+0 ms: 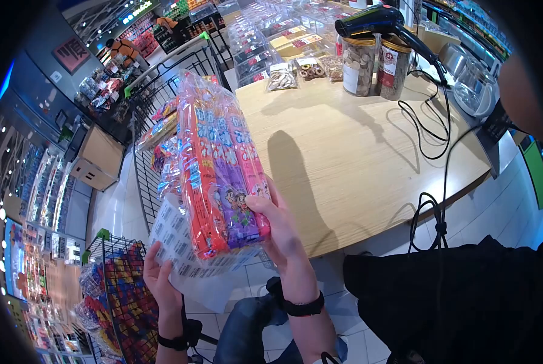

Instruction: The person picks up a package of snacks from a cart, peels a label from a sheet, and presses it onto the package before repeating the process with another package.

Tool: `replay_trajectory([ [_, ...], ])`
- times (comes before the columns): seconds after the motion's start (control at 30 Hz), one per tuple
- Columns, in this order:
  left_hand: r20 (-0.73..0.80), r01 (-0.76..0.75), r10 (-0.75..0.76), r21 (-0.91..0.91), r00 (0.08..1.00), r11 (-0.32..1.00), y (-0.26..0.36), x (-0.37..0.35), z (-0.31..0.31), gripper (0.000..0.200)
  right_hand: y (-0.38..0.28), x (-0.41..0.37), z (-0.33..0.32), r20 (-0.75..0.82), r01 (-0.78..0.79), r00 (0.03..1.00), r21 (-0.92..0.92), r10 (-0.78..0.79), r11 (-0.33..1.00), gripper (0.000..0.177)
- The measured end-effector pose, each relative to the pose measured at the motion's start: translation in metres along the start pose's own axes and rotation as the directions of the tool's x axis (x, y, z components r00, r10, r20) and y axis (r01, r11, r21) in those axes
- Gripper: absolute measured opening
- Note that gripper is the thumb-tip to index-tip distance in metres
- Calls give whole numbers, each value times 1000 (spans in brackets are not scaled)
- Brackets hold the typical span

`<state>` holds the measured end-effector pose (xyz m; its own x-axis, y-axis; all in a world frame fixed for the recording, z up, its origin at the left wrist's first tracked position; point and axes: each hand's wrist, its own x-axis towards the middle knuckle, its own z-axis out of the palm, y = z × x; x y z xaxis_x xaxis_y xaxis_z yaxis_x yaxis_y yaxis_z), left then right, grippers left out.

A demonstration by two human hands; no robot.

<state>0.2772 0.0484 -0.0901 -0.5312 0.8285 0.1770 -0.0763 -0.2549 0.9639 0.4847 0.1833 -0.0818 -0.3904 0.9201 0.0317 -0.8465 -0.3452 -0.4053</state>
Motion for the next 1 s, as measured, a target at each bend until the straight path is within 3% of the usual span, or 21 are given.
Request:
replay_trajectory([
  [0.43,12,-28,28,14,1000,1000,-52,-15,-6,42,13,-9,-34,-41,-24,999,-174,17,984,60],
  [0.73,15,-7,7,24,1000,1000,-48,-9,-5,43,17,-5,-37,-76,-5,997,-196,-10,981,62],
  [0.83,-5,-15,15,28,1000,999,-45,-8,-6,44,19,-3,-38,-87,-14,996,-77,7,997,60],
  [1.0,-25,7,-7,9,1000,1000,-49,-11,-7,45,19,-6,-41,-74,-6,997,-50,3,999,59],
])
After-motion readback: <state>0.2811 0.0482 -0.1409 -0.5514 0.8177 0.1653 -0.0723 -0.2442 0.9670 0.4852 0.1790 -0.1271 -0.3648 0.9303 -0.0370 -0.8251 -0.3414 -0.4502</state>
